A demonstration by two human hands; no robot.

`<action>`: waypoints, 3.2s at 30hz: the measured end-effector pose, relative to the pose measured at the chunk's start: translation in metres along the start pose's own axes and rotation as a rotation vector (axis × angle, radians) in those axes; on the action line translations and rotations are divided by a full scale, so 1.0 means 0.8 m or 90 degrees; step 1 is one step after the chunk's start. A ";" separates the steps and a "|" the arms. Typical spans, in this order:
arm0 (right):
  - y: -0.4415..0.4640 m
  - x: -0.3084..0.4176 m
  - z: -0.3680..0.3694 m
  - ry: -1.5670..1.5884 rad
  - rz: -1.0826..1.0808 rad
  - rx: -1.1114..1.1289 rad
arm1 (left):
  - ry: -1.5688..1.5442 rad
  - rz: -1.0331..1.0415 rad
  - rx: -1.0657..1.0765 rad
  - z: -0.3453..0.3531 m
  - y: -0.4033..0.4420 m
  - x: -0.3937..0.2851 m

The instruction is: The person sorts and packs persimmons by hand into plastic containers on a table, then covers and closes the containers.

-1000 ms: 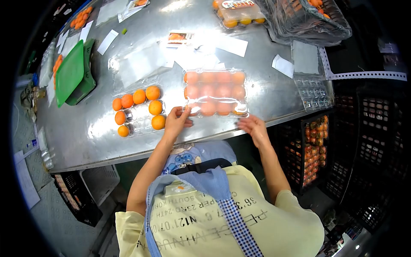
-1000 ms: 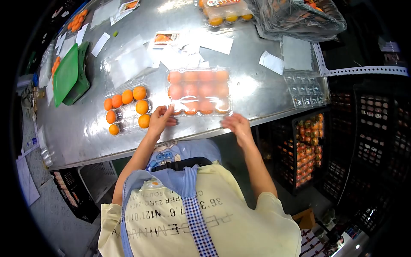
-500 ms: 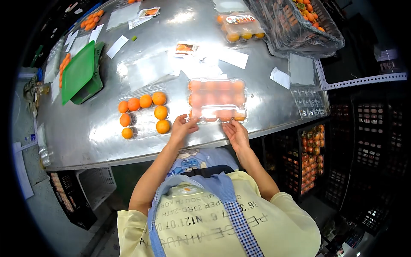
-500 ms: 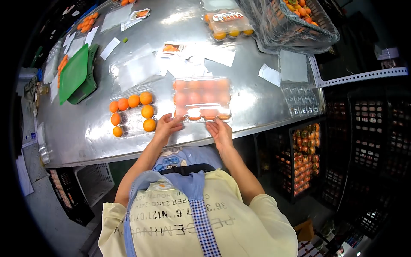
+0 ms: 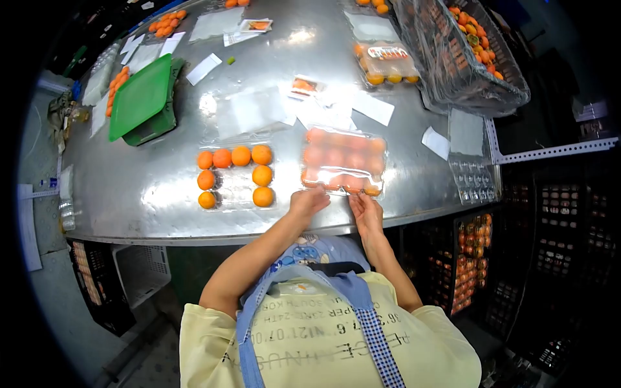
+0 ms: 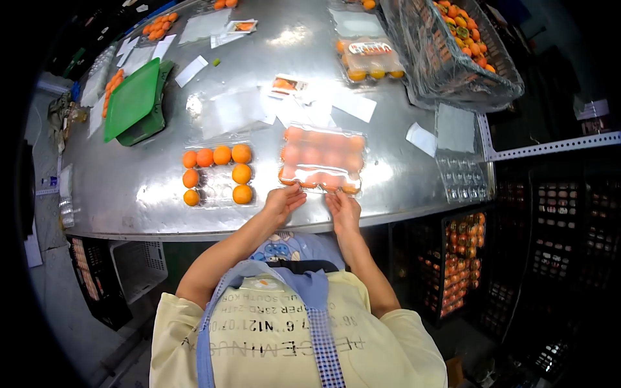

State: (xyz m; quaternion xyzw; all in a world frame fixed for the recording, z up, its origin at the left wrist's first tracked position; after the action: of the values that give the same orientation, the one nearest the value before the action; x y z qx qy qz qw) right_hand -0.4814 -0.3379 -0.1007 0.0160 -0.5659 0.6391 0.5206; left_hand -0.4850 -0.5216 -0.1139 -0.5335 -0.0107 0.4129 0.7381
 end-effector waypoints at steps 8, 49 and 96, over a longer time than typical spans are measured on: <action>0.033 0.004 0.017 0.002 -0.027 0.011 | -0.011 0.094 -0.098 0.028 0.019 -0.024; 0.021 0.036 0.011 -0.224 0.055 0.100 | 0.446 0.390 -0.146 -0.020 0.034 -0.119; 0.197 0.163 0.324 -1.099 -0.540 0.116 | 0.639 0.559 -0.044 0.016 -0.082 -0.140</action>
State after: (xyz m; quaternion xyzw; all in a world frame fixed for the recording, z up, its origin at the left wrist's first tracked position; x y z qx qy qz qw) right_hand -0.7965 -0.4169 -0.0398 0.7236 -0.6492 0.2076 0.1091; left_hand -0.5251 -0.5866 -0.0083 -0.6391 0.5392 0.3759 0.3993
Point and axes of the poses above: each hand's wrist, its own y-axis towards the middle knuckle, its own z-axis out of the palm, x = y × z, the point moved 5 cm from there along y, towards the middle knuckle, and after that the axes turned 1 degree about y, right-handed, at the moved point
